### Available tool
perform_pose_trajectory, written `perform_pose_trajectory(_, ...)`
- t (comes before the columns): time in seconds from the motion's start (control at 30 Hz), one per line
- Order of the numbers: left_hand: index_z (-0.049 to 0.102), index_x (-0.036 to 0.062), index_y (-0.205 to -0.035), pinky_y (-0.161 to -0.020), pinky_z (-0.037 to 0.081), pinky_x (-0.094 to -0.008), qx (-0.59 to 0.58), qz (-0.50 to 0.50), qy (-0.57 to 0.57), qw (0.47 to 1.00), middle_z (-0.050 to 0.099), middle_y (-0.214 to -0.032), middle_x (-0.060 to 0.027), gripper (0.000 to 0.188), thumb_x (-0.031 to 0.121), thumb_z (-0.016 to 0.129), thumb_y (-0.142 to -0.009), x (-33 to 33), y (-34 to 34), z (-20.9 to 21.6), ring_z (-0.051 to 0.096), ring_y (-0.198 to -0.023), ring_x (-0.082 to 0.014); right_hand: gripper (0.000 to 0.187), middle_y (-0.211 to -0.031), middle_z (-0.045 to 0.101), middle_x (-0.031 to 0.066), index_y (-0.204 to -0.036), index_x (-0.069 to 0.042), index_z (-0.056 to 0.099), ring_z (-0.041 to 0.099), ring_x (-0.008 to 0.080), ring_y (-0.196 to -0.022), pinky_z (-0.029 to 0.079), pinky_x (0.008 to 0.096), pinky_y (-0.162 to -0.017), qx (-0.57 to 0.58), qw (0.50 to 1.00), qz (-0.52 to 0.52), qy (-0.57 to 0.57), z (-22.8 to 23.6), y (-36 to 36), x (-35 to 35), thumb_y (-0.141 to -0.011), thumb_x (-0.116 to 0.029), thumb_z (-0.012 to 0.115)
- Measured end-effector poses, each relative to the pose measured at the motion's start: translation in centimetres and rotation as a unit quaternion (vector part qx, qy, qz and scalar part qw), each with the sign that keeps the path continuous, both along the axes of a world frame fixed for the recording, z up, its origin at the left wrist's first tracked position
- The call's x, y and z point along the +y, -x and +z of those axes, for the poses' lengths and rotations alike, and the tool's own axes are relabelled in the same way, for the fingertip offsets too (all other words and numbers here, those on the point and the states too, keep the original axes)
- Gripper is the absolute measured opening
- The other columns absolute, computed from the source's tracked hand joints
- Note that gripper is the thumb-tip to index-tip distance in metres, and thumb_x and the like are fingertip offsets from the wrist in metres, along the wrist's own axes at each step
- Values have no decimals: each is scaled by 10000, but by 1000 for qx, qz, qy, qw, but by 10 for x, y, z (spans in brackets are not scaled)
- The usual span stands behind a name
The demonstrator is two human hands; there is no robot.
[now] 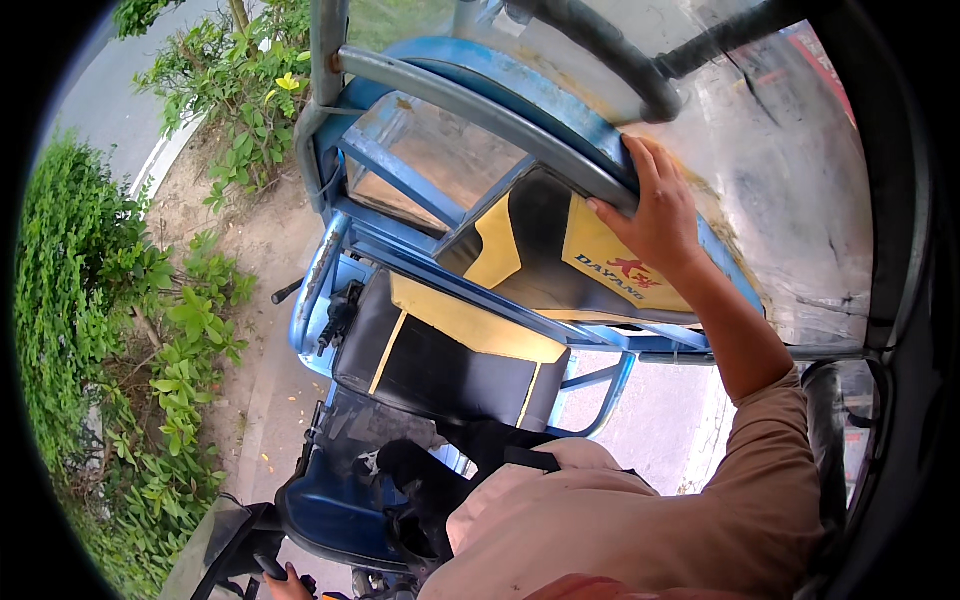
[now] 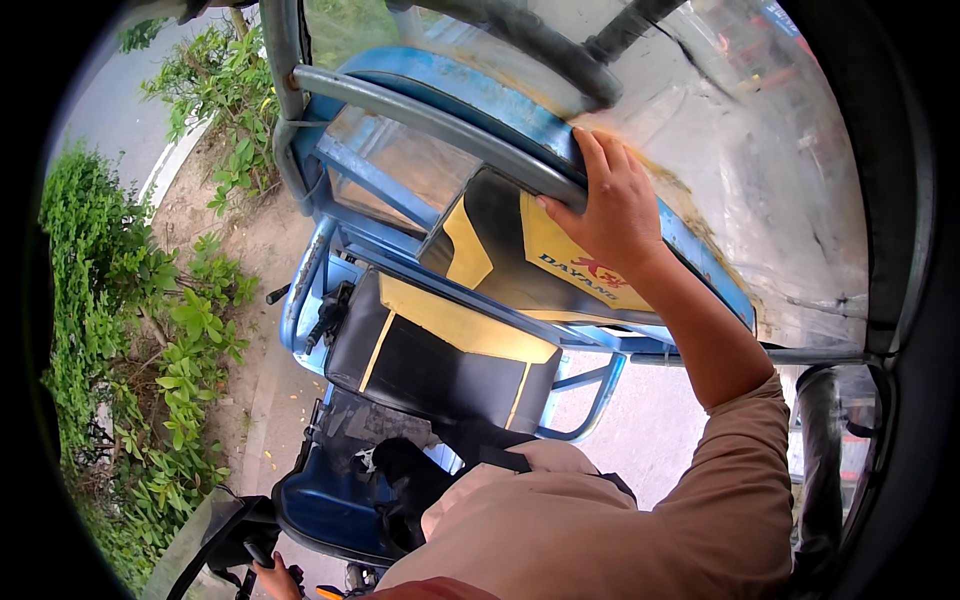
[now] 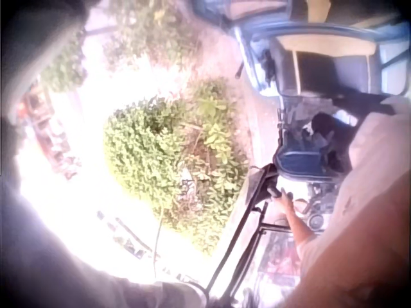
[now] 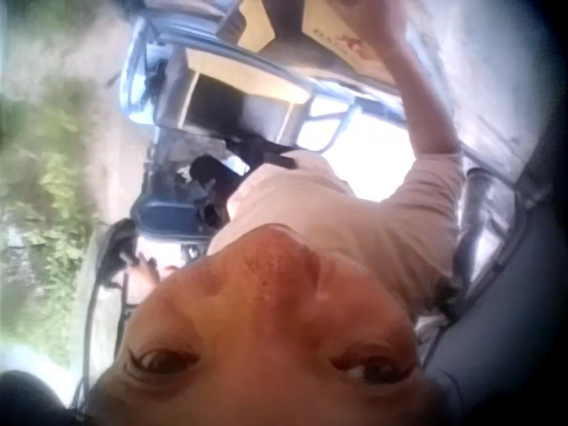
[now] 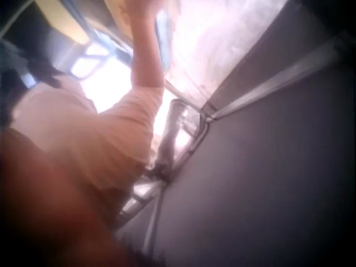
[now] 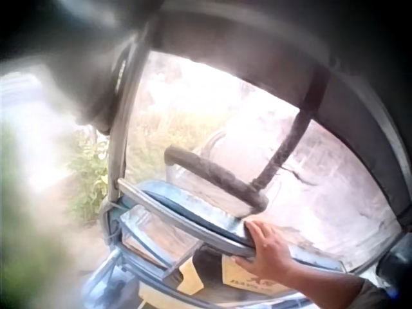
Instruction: The person unloads a washing machine from the back of a blue three-wheeled cargo vehicle. They use a hand truck to move the appliance from the street to the entrance of a building, then carry it inside a cluttered workshop.
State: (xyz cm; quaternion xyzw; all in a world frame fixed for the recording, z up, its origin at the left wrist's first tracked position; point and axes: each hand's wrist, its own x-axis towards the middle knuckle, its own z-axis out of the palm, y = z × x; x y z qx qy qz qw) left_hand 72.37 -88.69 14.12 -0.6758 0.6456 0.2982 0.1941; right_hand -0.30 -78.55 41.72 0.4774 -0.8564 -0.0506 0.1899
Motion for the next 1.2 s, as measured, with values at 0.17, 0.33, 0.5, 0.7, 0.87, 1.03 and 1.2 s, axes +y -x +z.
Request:
perform_pose_trajectory(0.17, 262, 119, -1576, -507, 516, -356, 31, 99, -41, 994, 636, -1133, -268, 709, 236, 604, -965, -3, 23, 18, 640, -662, -208, 757, -1284, 536, 168, -1355, -12, 483, 538, 356, -1178, 434, 420, -1026, -3, 1000, -4, -13, 1, 2, 1, -754, -338, 807)
perform_pose_trajectory(0.33, 274, 99, -1568, -505, 521, -342, 31, 115, -42, 992, 647, -1118, -254, 686, 218, 594, -973, -4, 30, 32, 631, -658, -201, 767, -1283, 532, 180, -1361, -11, 479, 531, 360, -1187, 428, 417, -1034, -9, 1000, -9, -10, 4, 1, 2, -754, -344, 810)
perform_pose_trajectory(0.5, 267, 89, -1567, -499, 517, -345, -14, 84, -60, 995, 659, -1096, -255, 663, 195, 563, -983, -9, 34, 31, 647, -671, -196, 766, -1286, 530, 178, -1370, -19, 469, 530, 366, -1186, 434, 428, -1025, 0, 1000, -7, -18, 6, 3, 4, -758, -326, 813)
perform_pose_trajectory(0.7, 221, 66, -1575, -553, 536, -394, -42, 83, -95, 991, 657, -1112, -277, 750, 231, 601, -950, -13, 37, 42, 673, -724, -261, 769, -1300, 527, 176, -1375, -24, 463, 529, 365, -1195, 437, 428, -1026, -6, 1000, -14, -22, 8, 5, 4, -760, -319, 818)
perform_pose_trajectory(0.87, 227, 55, -1565, -666, 548, -437, 14, -208, 141, 968, 646, -1138, -295, 812, 249, 663, -908, 9, -41, -27, 663, -800, -319, 763, -1282, 529, 186, -1370, 0, 471, 526, 364, -1184, 424, 422, -1036, -4, 1000, -12, -25, 11, 5, 4, -774, -349, 796)
perform_pose_trajectory(1.03, 202, 70, -1578, -647, 547, -428, 12, 145, -72, 987, 649, -1145, -289, 769, 264, 612, -958, -8, 47, 48, 671, -775, -266, 782, -1289, 523, 186, -1374, 2, 465, 523, 361, -1186, 423, 421, -1037, -10, 1000, -9, -23, 12, 9, 8, -761, -346, 803)
perform_pose_trajectory(1.2, 243, 55, -1564, -569, 531, -393, -23, 28, -32, 999, 674, -1056, -255, 757, 290, 622, -953, -3, 20, 26, 663, -704, -238, 787, -1296, 522, 181, -1377, 3, 460, 520, 358, -1192, 421, 419, -1040, -5, 1000, -4, -22, 13, 9, 9, -760, -344, 802)
